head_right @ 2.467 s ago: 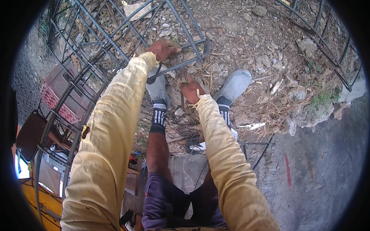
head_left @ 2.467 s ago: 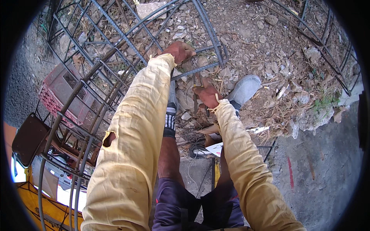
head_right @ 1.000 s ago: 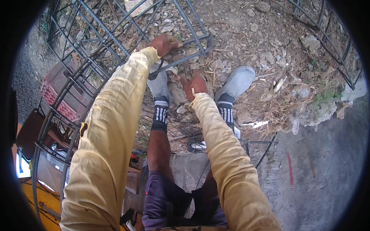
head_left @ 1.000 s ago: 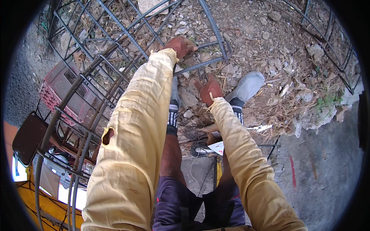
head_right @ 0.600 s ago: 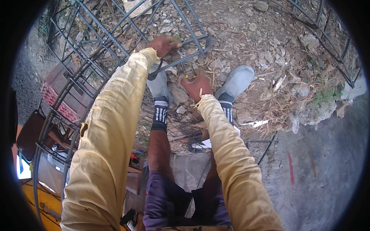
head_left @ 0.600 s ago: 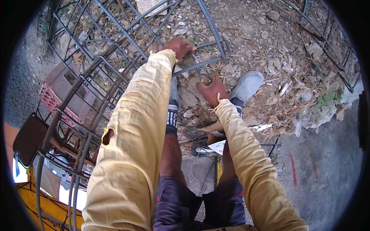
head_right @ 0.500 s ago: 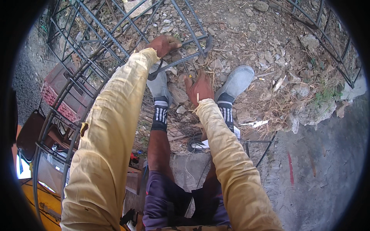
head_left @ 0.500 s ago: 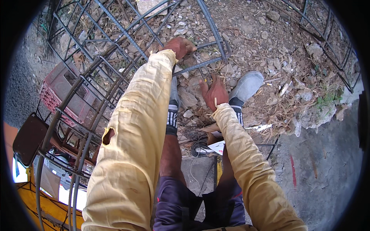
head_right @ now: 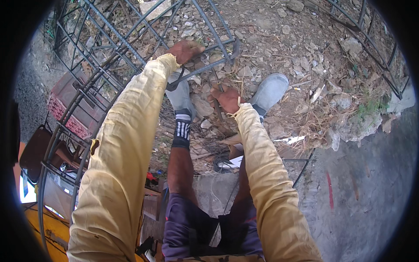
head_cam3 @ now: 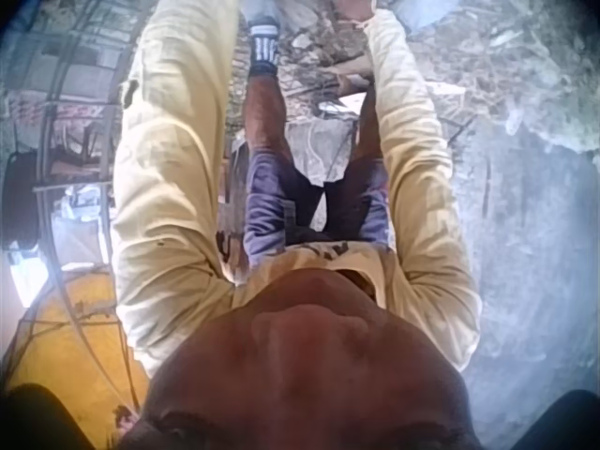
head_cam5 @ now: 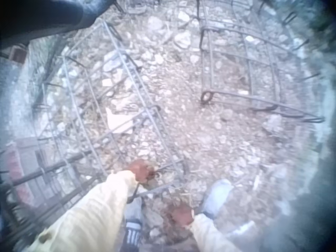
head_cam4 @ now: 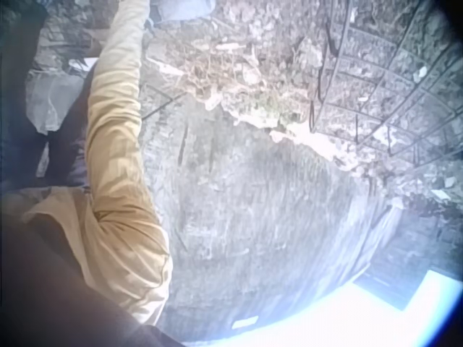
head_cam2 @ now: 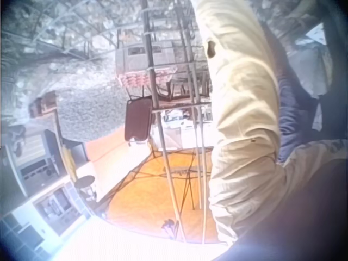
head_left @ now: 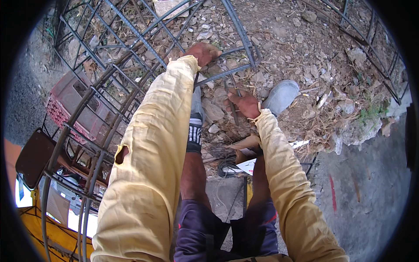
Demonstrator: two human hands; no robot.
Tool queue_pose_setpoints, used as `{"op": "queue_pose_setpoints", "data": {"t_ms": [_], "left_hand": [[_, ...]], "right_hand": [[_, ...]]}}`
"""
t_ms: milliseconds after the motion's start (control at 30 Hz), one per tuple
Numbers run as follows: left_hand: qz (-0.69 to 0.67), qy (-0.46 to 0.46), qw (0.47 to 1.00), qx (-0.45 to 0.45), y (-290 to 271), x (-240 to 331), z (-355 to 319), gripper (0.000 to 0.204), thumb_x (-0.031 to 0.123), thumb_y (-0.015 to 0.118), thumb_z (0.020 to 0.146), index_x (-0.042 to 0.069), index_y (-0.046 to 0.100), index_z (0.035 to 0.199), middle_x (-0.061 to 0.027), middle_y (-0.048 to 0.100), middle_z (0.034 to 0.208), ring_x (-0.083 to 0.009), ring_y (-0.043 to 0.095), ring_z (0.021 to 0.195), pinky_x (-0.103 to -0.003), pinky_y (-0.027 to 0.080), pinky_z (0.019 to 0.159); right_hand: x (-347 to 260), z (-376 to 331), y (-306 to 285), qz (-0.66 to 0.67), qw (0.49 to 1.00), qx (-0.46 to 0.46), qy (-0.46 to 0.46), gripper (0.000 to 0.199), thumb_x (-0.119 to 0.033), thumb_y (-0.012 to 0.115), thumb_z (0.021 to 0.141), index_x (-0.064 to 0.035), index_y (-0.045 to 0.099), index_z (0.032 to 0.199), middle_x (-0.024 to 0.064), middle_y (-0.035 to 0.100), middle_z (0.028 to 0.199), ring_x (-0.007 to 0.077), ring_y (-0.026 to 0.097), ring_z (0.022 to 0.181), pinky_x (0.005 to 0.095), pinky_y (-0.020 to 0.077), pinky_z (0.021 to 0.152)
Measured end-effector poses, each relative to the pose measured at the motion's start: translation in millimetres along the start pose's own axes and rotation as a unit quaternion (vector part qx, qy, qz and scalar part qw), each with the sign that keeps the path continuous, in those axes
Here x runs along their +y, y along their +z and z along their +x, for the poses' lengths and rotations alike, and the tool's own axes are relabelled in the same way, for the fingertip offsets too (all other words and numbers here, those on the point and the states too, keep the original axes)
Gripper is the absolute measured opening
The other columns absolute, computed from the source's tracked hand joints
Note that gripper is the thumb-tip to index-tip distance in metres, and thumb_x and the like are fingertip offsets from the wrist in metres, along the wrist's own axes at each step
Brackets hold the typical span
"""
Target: The person sits on the ground and assembles a rebar cage by tying vertical steel bars to horizontal rings using wire. The person repeatedly wraps and twists wire to secure the intersections.
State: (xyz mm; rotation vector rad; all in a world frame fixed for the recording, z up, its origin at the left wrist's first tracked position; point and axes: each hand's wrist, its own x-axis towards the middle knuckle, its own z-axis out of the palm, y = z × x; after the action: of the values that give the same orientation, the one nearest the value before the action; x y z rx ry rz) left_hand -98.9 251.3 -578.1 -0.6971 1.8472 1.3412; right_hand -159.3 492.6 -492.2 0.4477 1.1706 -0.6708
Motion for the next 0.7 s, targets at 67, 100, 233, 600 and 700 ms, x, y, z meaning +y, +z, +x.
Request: {"op": "queue_pose_setpoints", "data": {"t_ms": [67, 100, 233, 600, 700], "left_hand": [[0.008, 0.007, 1.0, -0.008, -1, 0, 1, 0.046, 0.046, 0.057, 0.092, 0.007, 0.069, 0.114, -0.0171, 0.069, 0.106, -0.0311, 0.064, 0.103, -0.04, 0.046, 0.092], [0.01, 0.006, 1.0, -0.003, -1, -1, 1, 0.046, 0.046, 0.056, 0.092, 0.007, 0.069, 0.114, -0.0171, 0.069, 0.106, -0.0311, 0.064, 0.102, -0.04, 0.046, 0.092], [0.017, 0.003, 1.0, 0.009, 2, -1, 1, 0.047, 0.047, 0.056, 0.092, 0.007, 0.069, 0.114, -0.0173, 0.069, 0.106, -0.0311, 0.064, 0.101, -0.04, 0.046, 0.092], [-0.04, -0.007, 0.999, -0.007, -1, 1, 0, 0.044, 0.044, 0.059, 0.092, 0.006, 0.069, 0.113, -0.0131, 0.07, 0.097, -0.0217, 0.064, 0.092, -0.037, 0.047, 0.086], [-0.061, -0.006, 0.998, 0.005, 4, -1, -2, 0.042, 0.042, 0.06, 0.092, 0.006, 0.069, 0.112, -0.011, 0.071, 0.096, -0.0195, 0.063, 0.09, -0.035, 0.047, 0.085]], "right_hand": [[-15, -9, 4, 0.01, 1.0, 0.003, 0.015, 0.045, -0.032, 0.054, 0.098, -0.0102, 0.047, 0.137, 0.0068, 0.067, 0.095, 0.0194, 0.065, 0.077, 0.0385, 0.0547, 0.067], [-18, -11, 6, -0.004, 1.0, 0.009, 0.017, 0.045, -0.033, 0.054, 0.098, -0.0097, 0.046, 0.137, 0.0074, 0.067, 0.094, 0.0198, 0.065, 0.076, 0.0387, 0.0547, 0.066], [-30, -15, 7, -0.066, 0.996, 0.038, 0.04, 0.044, -0.037, 0.057, 0.096, -0.0067, 0.049, 0.127, 0.0086, 0.067, 0.091, 0.0222, 0.066, 0.075, 0.04, 0.0559, 0.064], [-32, -16, -2, 0.183, 0.965, -0.147, 0.116, 0.039, -0.033, 0.079, 0.081, -0.0056, 0.056, 0.097, -0.0019, 0.049, 0.064, 0.0098, 0.051, 0.048, 0.0275, 0.042, 0.044], [-29, -18, -3, 0.061, 0.994, -0.078, 0.048, 0.043, -0.034, 0.077, 0.082, -0.0031, 0.058, 0.105, 0.0038, 0.057, 0.07, 0.0154, 0.059, 0.056, 0.0319, 0.0492, 0.053]]}}
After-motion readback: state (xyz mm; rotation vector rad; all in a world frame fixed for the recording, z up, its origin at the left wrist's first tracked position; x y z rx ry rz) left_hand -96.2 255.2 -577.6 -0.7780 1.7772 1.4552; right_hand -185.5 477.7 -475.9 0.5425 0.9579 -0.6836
